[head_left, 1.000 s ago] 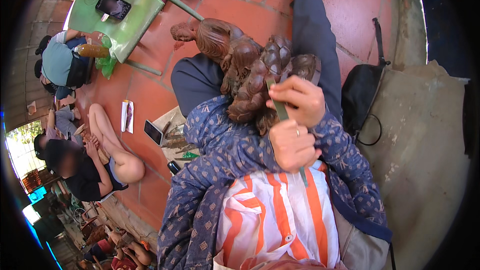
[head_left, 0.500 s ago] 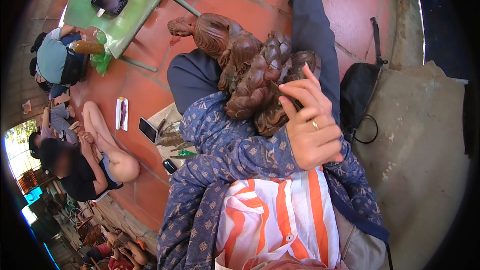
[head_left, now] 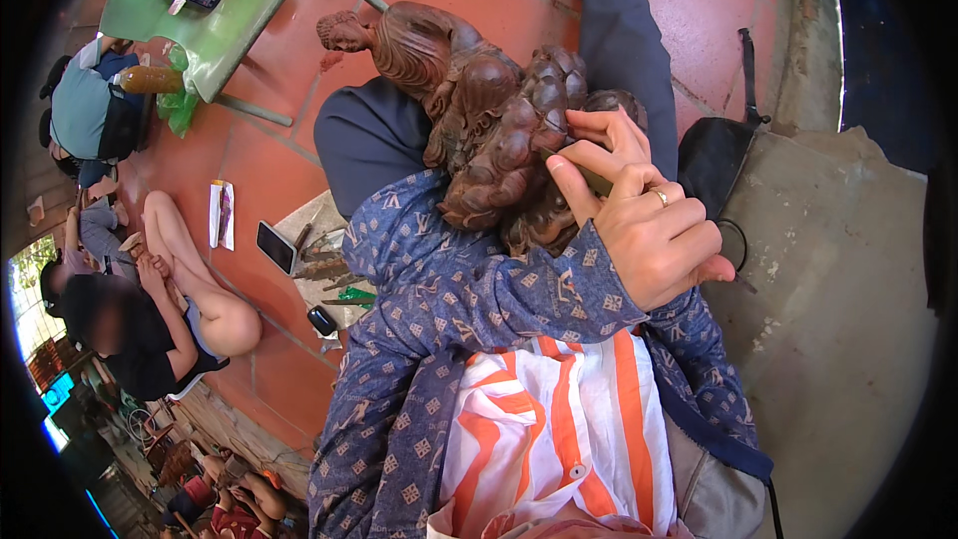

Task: The person carves a wooden sculpture of a seated figure using a small metal chisel. They hold the sculpture with their left hand and carefully chip away at the surface with the chisel in their right hand, focusing on the head and upper torso.

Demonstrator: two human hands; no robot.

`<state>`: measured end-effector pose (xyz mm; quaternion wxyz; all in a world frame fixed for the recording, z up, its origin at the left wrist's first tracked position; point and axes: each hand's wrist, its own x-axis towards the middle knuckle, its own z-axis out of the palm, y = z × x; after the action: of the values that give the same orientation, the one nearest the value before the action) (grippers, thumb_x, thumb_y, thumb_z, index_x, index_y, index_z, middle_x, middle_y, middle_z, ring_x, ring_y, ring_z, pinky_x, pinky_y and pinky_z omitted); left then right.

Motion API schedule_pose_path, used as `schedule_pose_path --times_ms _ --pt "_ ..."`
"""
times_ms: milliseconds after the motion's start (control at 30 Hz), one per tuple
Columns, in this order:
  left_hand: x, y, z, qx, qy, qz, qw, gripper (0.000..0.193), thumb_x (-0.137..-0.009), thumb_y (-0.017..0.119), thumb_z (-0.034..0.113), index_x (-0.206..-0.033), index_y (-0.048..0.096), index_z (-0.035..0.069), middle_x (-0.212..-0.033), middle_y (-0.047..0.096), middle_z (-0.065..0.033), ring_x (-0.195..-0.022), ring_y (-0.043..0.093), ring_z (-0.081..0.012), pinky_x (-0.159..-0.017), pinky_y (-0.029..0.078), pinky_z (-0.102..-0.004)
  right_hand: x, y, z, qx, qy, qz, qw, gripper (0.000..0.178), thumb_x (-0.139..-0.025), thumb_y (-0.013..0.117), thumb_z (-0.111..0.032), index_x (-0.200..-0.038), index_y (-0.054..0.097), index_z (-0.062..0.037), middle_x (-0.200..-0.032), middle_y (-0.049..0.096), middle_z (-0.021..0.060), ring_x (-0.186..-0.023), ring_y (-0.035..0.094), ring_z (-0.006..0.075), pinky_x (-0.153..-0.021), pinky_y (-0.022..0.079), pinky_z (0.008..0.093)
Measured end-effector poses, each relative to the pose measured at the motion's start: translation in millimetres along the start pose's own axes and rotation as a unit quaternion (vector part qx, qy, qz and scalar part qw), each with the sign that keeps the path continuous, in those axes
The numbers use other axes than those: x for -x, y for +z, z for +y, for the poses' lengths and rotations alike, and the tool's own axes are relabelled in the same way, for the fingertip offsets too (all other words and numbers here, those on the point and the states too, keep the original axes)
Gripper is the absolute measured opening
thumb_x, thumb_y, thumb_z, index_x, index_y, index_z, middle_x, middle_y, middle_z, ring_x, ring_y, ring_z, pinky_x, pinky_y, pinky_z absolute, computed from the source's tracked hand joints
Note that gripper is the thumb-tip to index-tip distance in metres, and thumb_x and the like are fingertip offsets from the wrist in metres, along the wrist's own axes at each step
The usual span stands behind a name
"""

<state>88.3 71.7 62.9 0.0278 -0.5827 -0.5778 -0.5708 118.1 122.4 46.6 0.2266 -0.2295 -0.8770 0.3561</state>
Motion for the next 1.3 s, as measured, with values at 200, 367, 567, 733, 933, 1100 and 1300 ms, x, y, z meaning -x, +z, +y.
schedule_pose_path --times_ms 200,367,567,733,933,1100,1300 --pt "-6.2 3.4 -1.2 0.024 -0.025 0.005 0.999 0.033 -0.072 0.069 0.041 -0.067 0.057 0.011 -0.063 0.046 -0.0018 -0.059 0.049 -0.0216 -0.074 0.035 -0.0371 3.1 2.9 9.1 -0.131 0.051 -0.008 0.990 0.022 -0.079 0.074 -0.014 -0.097 0.065 -0.0039 -0.117 0.062 0.0069 -0.107 0.061 0.0209 -0.099 0.045 0.0311" --pt "-12.9 7.8 -1.0 0.035 -0.032 -0.001 0.999 0.033 -0.070 0.071 0.041 -0.065 0.056 0.012 -0.062 0.046 -0.0011 -0.059 0.048 -0.0207 -0.071 0.033 -0.0355 15.1 17.0 46.1 -0.163 -0.029 0.023 0.986 0.031 -0.087 0.068 -0.015 -0.113 0.059 -0.0008 -0.123 0.061 0.0002 -0.110 0.062 0.0129 -0.097 0.044 0.0213" --pt "-10.0 7.1 -0.3 -0.003 -0.068 0.006 0.998 0.031 -0.071 0.073 0.037 -0.067 0.056 0.012 -0.062 0.047 -0.0009 -0.059 0.049 -0.0204 -0.071 0.034 -0.0355 -2.9 -0.5 15.7 -0.046 -0.009 -0.034 0.998 0.030 -0.068 0.081 -0.015 -0.092 0.065 -0.0061 -0.099 0.065 0.0070 -0.093 0.063 0.0232 -0.085 0.049 0.0323" --pt "-21.2 10.4 0.3 0.052 -0.066 0.015 0.996 0.030 -0.075 0.072 0.036 -0.068 0.055 0.012 -0.064 0.049 -0.0008 -0.060 0.050 -0.0203 -0.069 0.033 -0.0351 3.0 -2.6 36.3 -0.164 0.032 -0.087 0.982 0.035 -0.080 0.075 -0.020 -0.109 0.061 -0.0042 -0.103 0.065 0.0031 -0.091 0.063 0.0137 -0.083 0.050 0.0258" --pt "-13.5 4.7 -1.8 0.008 -0.080 0.004 0.997 0.029 -0.079 0.071 0.033 -0.069 0.055 0.011 -0.065 0.050 -0.0021 -0.061 0.051 -0.0209 -0.070 0.035 -0.0361 -7.2 4.5 5.3 -0.035 0.034 -0.002 0.999 0.024 -0.065 0.084 -0.019 -0.080 0.069 -0.0086 -0.094 0.065 0.0070 -0.084 0.064 0.0234 -0.078 0.051 0.0323" --pt "-18.0 7.5 -6.7 0.031 -0.071 0.006 0.997 0.026 -0.079 0.071 0.030 -0.071 0.055 0.011 -0.065 0.050 -0.0026 -0.062 0.052 -0.0222 -0.070 0.034 -0.0367 1.7 -5.1 20.5 -0.220 0.122 -0.066 0.966 0.025 -0.078 0.074 -0.024 -0.096 0.067 -0.0086 -0.106 0.064 0.0027 -0.098 0.062 0.0160 -0.088 0.048 0.0271" --pt "-26.1 21.5 -3.2 0.014 -0.071 -0.010 0.997 0.024 -0.078 0.070 0.030 -0.073 0.056 0.012 -0.066 0.052 -0.0015 -0.065 0.054 -0.0219 -0.070 0.035 -0.0369 0.4 -11.5 32.6 -0.142 0.039 -0.076 0.986 0.027 -0.085 0.066 -0.028 -0.103 0.063 -0.0075 -0.112 0.061 -0.0004 -0.103 0.059 0.0111 -0.091 0.045 0.0235"
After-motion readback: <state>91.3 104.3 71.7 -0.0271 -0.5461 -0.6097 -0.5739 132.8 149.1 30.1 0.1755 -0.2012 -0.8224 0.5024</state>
